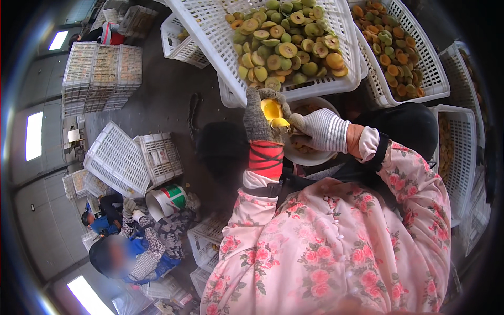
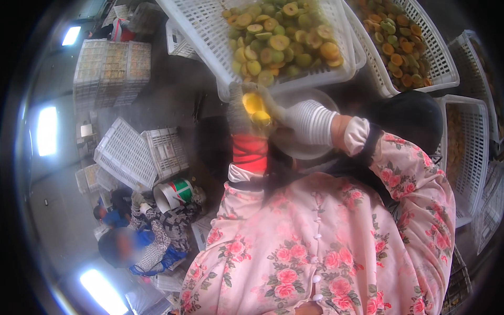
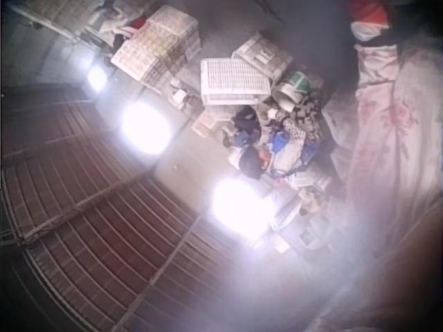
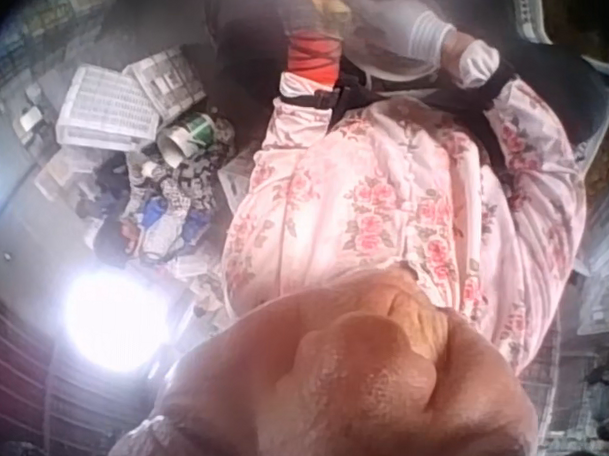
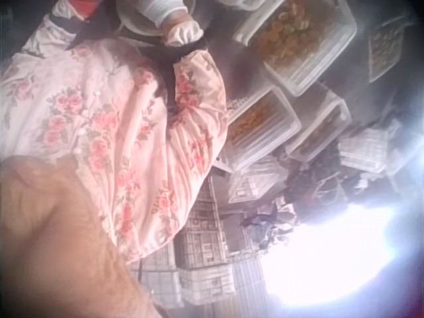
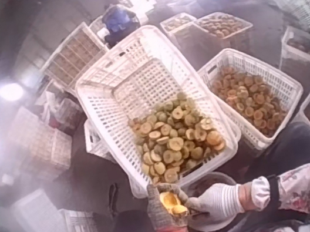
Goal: Manually remove the stones or pits from fruit using a coring tool and place halves in a bucket.
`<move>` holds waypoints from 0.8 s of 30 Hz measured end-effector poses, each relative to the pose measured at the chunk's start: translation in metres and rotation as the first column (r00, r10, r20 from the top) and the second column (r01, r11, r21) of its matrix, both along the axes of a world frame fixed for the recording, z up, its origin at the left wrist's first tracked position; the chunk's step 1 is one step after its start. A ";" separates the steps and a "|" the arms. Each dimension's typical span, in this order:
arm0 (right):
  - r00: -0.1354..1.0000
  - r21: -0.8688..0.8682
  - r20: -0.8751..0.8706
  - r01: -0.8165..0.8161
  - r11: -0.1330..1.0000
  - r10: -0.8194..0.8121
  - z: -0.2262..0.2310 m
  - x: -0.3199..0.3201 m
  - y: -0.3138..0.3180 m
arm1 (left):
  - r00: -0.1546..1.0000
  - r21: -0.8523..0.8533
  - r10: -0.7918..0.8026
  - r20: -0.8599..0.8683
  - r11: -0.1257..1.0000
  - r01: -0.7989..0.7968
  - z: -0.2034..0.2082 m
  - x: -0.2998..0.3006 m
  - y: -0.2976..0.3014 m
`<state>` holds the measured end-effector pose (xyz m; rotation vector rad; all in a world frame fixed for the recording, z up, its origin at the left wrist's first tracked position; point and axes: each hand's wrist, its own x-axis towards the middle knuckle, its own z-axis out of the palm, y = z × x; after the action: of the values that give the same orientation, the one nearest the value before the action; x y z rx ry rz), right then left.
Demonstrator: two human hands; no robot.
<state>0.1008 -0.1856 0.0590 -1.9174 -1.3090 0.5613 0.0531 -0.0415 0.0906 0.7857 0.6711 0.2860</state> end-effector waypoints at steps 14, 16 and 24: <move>0.975 -0.416 0.210 0.020 0.909 0.074 -0.009 0.010 0.001 | 0.993 0.066 -0.051 -0.106 0.996 0.058 -0.041 -0.013 0.029; 0.992 -0.284 0.101 0.098 0.954 -0.072 0.008 0.011 0.008 | 0.980 0.158 -0.142 -0.140 0.974 0.164 -0.056 -0.022 0.026; 0.923 -0.025 0.160 0.358 0.933 -0.350 0.000 0.062 -0.011 | 0.849 0.681 -0.523 -0.073 0.596 0.426 -0.074 0.001 0.024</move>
<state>0.1627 -0.1964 0.0594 -2.2123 -1.0067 0.2711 0.0536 -0.0179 0.0170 1.6129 0.1746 0.0748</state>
